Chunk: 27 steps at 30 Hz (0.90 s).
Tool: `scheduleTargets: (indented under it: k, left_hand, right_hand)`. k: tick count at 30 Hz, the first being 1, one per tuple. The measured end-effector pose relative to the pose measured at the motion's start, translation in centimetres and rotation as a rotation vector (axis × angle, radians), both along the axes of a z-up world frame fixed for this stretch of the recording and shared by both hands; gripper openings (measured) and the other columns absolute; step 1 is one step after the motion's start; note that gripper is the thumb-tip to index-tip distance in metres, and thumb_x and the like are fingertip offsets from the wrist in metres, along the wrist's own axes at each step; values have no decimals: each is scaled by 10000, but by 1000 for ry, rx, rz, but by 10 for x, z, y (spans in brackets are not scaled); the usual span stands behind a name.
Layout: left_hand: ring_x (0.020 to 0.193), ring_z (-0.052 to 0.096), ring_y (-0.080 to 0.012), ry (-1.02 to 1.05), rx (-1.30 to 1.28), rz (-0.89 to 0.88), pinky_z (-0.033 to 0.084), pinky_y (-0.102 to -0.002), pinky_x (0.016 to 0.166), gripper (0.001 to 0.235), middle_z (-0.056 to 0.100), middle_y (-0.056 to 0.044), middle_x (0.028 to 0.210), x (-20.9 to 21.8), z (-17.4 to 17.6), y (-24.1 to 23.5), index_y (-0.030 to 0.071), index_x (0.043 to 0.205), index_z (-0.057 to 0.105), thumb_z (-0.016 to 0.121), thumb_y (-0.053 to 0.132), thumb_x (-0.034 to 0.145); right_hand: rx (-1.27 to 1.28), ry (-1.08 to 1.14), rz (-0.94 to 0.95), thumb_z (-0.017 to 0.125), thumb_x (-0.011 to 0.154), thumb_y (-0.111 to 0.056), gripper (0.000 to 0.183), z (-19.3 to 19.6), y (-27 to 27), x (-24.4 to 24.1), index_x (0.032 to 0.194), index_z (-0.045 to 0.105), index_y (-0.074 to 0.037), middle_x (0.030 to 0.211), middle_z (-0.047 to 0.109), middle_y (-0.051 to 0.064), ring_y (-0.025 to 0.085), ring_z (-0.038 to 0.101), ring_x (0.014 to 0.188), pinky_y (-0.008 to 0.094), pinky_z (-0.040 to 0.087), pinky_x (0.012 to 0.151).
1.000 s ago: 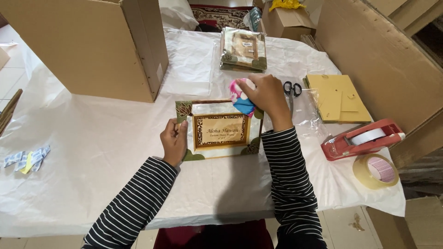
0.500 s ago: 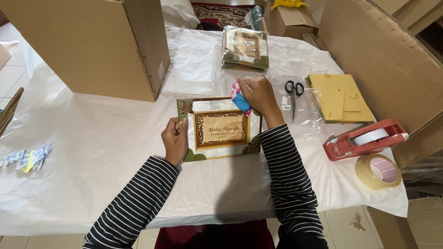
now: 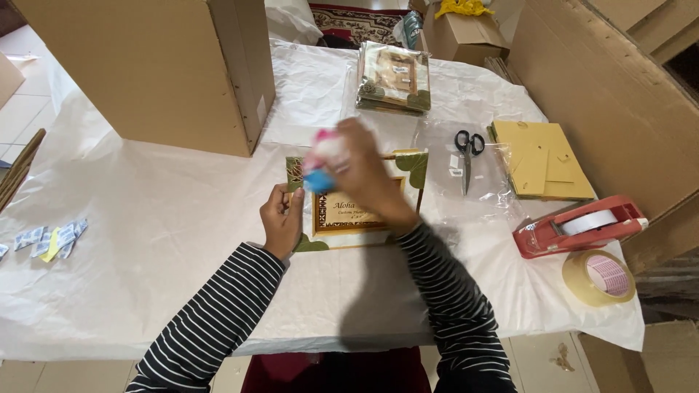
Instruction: The person wraps a photo frame in clear plastic, secures it with tape, and sets it aside. Then they pick up another photo frame, wipe its front and back surfaces with a cloth, and place it on the table. The workspace includes scissors, tape, and other frames.
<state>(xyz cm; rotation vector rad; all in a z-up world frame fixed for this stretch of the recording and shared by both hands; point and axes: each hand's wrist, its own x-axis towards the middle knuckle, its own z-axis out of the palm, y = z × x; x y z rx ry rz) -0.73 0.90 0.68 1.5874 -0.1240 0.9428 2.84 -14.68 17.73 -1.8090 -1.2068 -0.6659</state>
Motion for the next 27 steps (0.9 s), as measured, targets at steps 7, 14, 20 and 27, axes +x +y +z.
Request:
scheduleTargets:
  k: [7,14,20,27]
  left_hand:
    - [593,398,-98,-28,11,9,408,-274,593,103,364,10,596,2,-14,1,43,948,610,587,85,1039]
    - [602,438,-85,-9,38,-3,434,-270,606,101,372,11,591,-2,-2,-4,37,982,635,600,107,1046]
    - [597,464,-87,15,68,8,435,-276,592,122,393,2,598,-4,-1,-3,32,993,636,599,134,1051]
    - [586,439,-78,31,59,0,421,-249,592,131,364,11,592,-8,7,-5,37,995,630,599,149,1055]
  right_hand:
    - [-308,-561,-249,559,1007,-312,432,-109,49,49,1362,553,-65,1156,574,192,368,603,1075,502,468,936]
    - [-241,-625,-240,539,1011,-193,329,-94,42,47,1306,667,-124,1036,661,126,278,673,912,376,516,797]
    - [-62,-544,-282,530,1062,-169,276,-24,-1,40,1296,663,-107,1022,695,98,286,679,908,453,499,886]
    - [-575,129,-389,526,1017,-71,261,28,-97,44,1030,779,-133,1068,710,145,405,702,1019,579,494,947]
